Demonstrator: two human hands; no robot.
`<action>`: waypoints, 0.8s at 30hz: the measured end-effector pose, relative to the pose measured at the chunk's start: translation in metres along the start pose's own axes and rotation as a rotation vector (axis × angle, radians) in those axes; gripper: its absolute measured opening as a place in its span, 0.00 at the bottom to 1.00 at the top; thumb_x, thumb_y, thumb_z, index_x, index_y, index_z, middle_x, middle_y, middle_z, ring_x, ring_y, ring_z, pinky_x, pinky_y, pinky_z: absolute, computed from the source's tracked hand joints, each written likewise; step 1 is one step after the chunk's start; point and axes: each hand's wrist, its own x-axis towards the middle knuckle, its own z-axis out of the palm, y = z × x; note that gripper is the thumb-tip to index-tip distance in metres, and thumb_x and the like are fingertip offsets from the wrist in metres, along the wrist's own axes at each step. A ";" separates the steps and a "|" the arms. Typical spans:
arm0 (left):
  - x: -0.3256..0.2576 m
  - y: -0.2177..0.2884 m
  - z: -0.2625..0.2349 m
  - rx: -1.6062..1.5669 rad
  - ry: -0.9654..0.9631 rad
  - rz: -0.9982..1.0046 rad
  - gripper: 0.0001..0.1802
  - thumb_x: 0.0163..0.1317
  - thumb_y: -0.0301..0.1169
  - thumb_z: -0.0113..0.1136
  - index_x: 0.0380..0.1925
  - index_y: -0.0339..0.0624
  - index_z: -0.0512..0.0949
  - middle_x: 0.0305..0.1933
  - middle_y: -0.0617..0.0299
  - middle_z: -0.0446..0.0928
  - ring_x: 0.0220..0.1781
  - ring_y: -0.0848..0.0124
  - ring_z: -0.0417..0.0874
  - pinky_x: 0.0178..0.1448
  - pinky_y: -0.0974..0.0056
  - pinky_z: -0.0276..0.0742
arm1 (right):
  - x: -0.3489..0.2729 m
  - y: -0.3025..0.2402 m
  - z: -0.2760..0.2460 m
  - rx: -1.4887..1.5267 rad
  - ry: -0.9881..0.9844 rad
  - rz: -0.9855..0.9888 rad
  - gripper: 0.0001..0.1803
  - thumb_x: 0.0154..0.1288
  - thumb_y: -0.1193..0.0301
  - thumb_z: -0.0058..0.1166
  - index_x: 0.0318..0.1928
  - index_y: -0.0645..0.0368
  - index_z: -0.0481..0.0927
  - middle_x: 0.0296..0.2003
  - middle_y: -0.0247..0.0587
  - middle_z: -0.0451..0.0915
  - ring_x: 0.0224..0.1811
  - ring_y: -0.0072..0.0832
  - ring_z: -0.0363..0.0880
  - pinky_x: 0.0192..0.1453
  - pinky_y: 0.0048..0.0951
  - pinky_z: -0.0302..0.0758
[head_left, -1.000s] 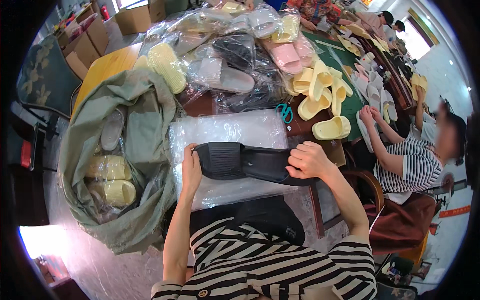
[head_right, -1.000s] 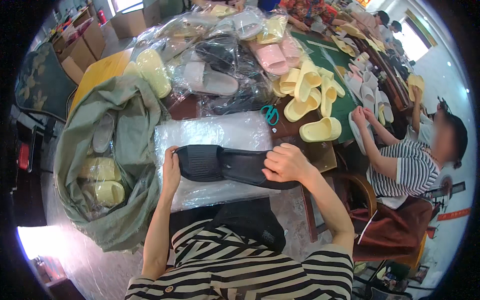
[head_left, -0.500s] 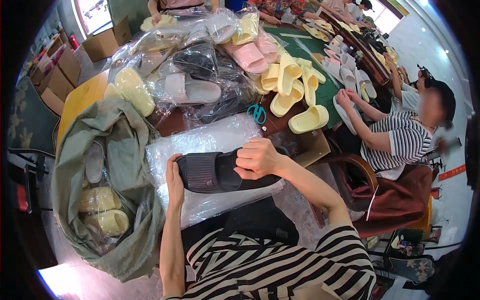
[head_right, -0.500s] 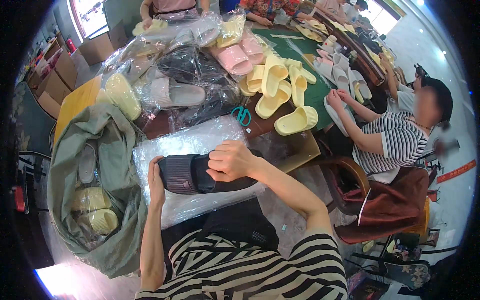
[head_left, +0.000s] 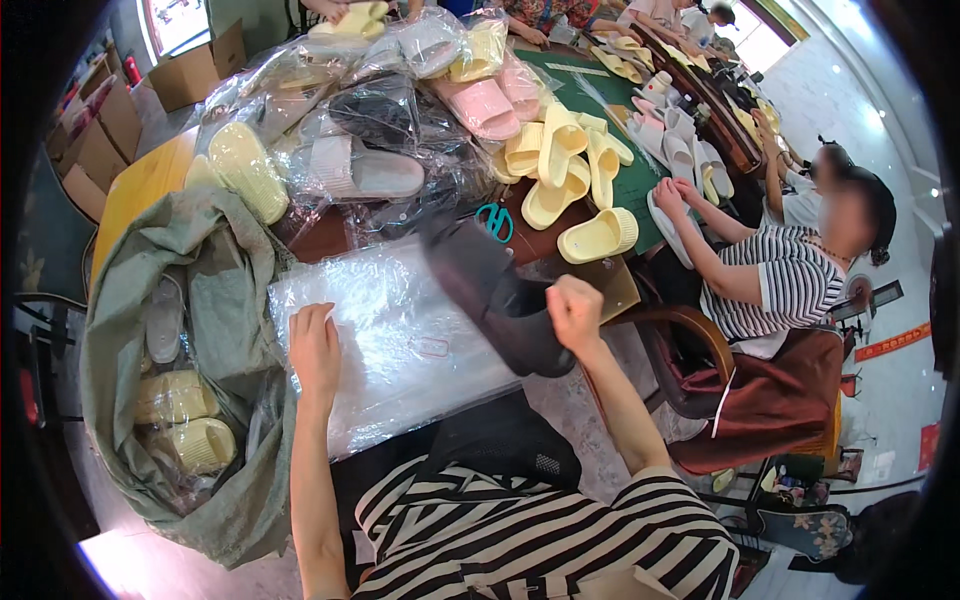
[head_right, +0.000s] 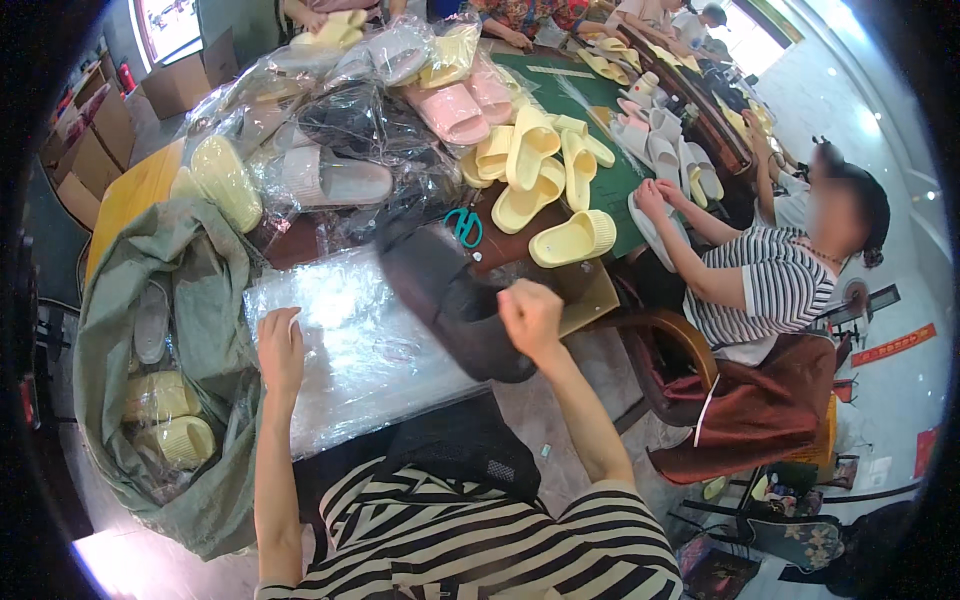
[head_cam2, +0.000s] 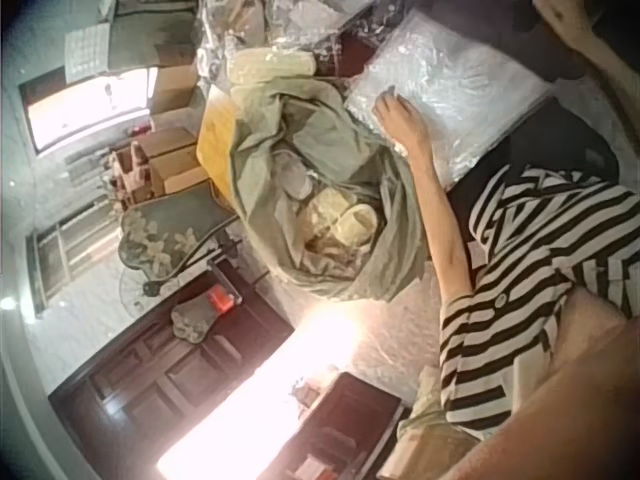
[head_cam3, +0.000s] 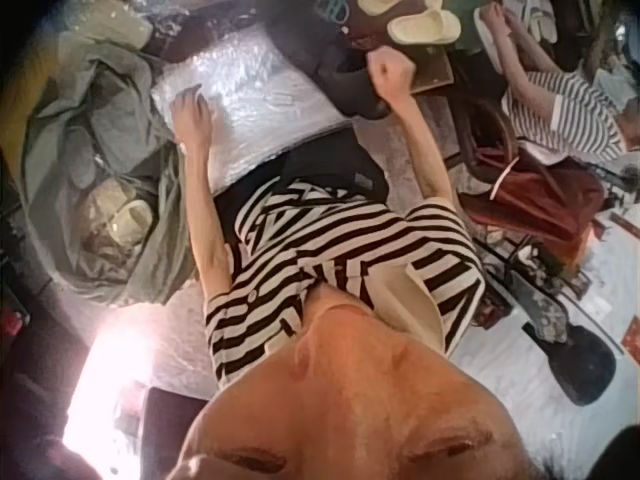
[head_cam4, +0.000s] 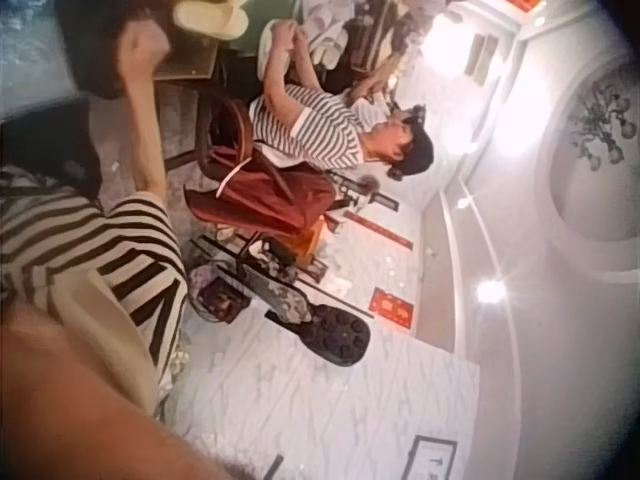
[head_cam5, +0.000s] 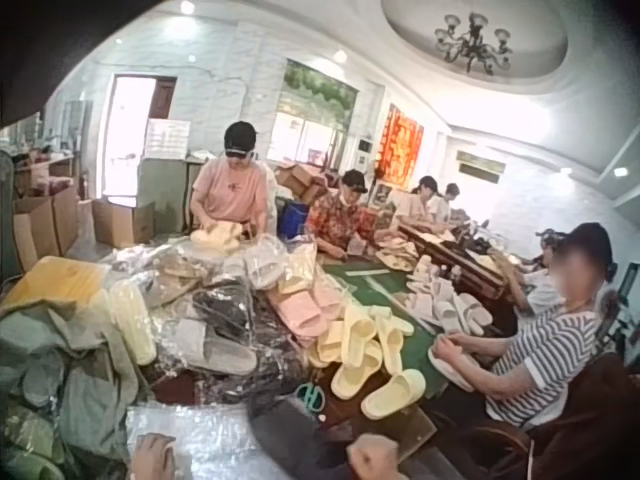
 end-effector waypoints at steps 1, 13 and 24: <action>0.000 -0.002 0.004 0.080 -0.044 0.055 0.24 0.62 0.23 0.59 0.61 0.38 0.73 0.57 0.51 0.77 0.55 0.54 0.77 0.59 0.53 0.73 | 0.002 0.004 -0.014 -0.014 0.048 0.090 0.17 0.68 0.72 0.55 0.20 0.62 0.72 0.19 0.47 0.71 0.22 0.44 0.73 0.28 0.42 0.67; -0.005 0.013 0.015 0.231 -0.159 0.060 0.47 0.52 0.36 0.64 0.73 0.33 0.59 0.79 0.44 0.52 0.82 0.46 0.46 0.83 0.39 0.37 | 0.041 0.184 -0.044 -0.477 0.219 0.429 0.28 0.67 0.47 0.59 0.47 0.64 0.81 0.45 0.56 0.82 0.50 0.52 0.80 0.54 0.44 0.74; -0.018 0.006 0.020 0.231 -0.194 -0.001 0.45 0.54 0.37 0.64 0.71 0.32 0.60 0.78 0.39 0.51 0.82 0.42 0.45 0.82 0.38 0.38 | 0.129 0.233 -0.004 -0.368 0.054 0.579 0.31 0.67 0.44 0.55 0.41 0.65 0.80 0.42 0.58 0.82 0.49 0.54 0.80 0.52 0.44 0.73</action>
